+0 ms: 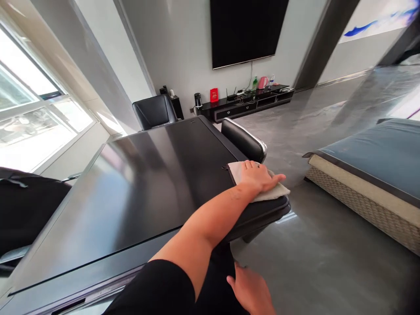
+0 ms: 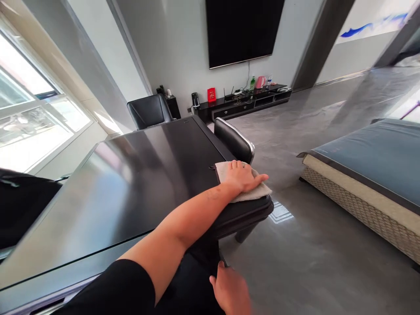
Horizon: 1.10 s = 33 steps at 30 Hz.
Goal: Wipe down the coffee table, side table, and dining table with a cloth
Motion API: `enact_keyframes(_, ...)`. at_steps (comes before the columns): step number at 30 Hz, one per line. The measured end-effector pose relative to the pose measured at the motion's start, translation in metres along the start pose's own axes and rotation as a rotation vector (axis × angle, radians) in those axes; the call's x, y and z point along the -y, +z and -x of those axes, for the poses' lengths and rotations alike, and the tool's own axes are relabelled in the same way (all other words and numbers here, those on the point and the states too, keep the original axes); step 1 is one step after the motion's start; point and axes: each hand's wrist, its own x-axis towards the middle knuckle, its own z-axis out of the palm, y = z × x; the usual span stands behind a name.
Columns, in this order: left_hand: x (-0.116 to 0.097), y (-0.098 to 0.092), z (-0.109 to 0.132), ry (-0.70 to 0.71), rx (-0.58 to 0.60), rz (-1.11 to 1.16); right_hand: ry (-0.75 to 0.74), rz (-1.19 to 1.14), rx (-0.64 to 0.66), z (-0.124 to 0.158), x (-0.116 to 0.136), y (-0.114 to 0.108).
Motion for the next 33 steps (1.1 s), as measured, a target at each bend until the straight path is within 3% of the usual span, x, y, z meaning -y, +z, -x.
enact_keyframes(3, 0.002, 0.009, 0.003, -0.008, -0.075, 0.022, 0.003, -0.02, 0.02, 0.003, 0.001, -0.004)
enact_keyframes(7, 0.029, 0.007, 0.016, -0.028, -0.057, 0.016, 0.031, -0.071, 0.021, 0.008, 0.004, -0.01)
enact_keyframes(14, 0.104, -0.01, 0.073, -0.114, -0.11, -0.013, 0.051, -0.029, -0.02, 0.005, 0.004, -0.002)
enact_keyframes(20, 0.185, -0.027, 0.139, -0.209, -0.135, -0.083, 0.064, -0.021, 0.001, 0.008, 0.007, -0.008)
enact_keyframes(26, 0.3, -0.046, 0.235, -0.387, -0.121, -0.188, 0.03, -0.011, -0.016, 0.009, 0.007, -0.011)
enact_keyframes(30, 0.391, -0.062, 0.328, -0.606, -0.126, -0.266, 0.028, -0.004, -0.016, 0.009, 0.007, -0.01)
enact_keyframes(33, 0.447, -0.074, 0.402, -0.792, -0.1, -0.334, 0.03, -0.005, 0.015, 0.01, 0.008, -0.012)
